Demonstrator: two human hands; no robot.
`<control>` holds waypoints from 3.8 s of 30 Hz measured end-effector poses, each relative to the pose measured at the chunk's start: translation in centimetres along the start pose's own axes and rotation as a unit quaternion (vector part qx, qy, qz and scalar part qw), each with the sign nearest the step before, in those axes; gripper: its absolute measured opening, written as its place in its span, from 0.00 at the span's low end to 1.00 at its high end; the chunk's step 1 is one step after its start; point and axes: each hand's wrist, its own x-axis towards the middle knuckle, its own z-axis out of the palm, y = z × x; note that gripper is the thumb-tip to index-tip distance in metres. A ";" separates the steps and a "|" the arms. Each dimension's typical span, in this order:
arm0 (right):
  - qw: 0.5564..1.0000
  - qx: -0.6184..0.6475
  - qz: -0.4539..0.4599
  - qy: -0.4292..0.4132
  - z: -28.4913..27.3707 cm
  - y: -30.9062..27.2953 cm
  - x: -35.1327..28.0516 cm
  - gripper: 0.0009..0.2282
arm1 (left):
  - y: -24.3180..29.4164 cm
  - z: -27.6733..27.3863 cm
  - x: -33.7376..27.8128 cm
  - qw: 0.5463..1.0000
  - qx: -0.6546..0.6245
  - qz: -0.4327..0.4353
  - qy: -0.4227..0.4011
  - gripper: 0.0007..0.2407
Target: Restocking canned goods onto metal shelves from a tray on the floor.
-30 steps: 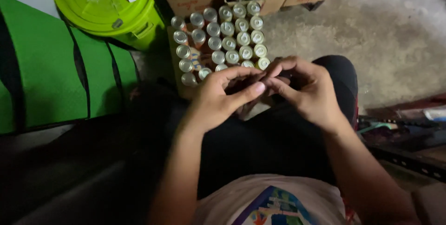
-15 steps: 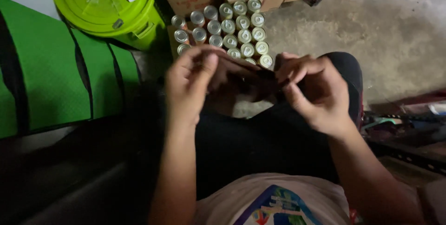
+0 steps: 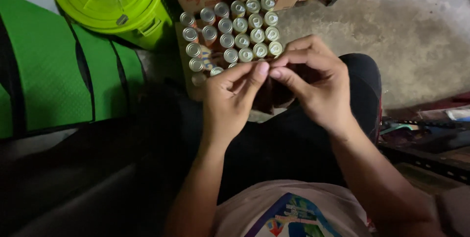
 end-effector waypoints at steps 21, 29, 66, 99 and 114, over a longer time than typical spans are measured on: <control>0.910 -0.330 -0.086 -0.234 -2.3 1.6 0.6 0.13 | -1.8 -5.8 1.3 0.963 0.114 0.209 0.125 0.11; 0.866 -0.394 -0.261 -0.165 -3.5 -1.8 1.0 0.08 | -9.1 -9.3 5.8 0.919 0.128 0.206 0.312 0.12; 0.994 0.103 0.009 -0.034 4.3 1.5 3.8 0.05 | -2.1 -4.3 2.8 0.982 0.031 0.178 0.052 0.11; 0.980 0.021 -0.043 0.192 -8.4 5.2 0.6 0.12 | -0.7 -5.5 2.6 0.838 0.419 0.347 -0.048 0.05; 0.968 0.076 0.033 0.237 -9.6 7.6 0.1 0.11 | 0.9 -5.6 0.7 0.861 0.411 0.286 -0.090 0.09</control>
